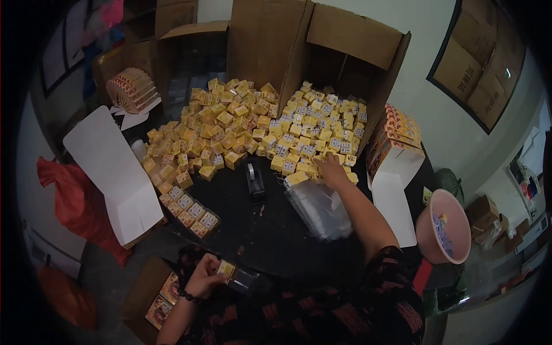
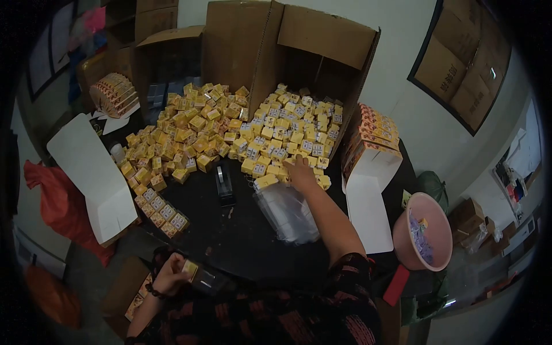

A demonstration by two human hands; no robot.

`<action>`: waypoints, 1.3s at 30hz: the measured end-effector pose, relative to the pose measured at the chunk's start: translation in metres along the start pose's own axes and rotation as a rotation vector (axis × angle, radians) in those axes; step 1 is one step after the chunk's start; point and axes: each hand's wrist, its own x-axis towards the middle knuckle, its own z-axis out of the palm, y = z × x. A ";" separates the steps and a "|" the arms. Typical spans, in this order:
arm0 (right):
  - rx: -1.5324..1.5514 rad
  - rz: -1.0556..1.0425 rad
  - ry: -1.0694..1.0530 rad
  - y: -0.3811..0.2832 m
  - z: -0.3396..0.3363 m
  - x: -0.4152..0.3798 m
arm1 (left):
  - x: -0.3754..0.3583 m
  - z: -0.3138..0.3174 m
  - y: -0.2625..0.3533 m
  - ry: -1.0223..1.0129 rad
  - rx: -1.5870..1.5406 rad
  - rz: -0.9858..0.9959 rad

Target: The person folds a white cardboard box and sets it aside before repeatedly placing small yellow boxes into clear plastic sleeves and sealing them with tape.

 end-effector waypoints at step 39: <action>1.718 -0.152 -0.637 -0.193 0.023 -0.140 | 0.009 0.066 0.039 0.337 1.507 0.816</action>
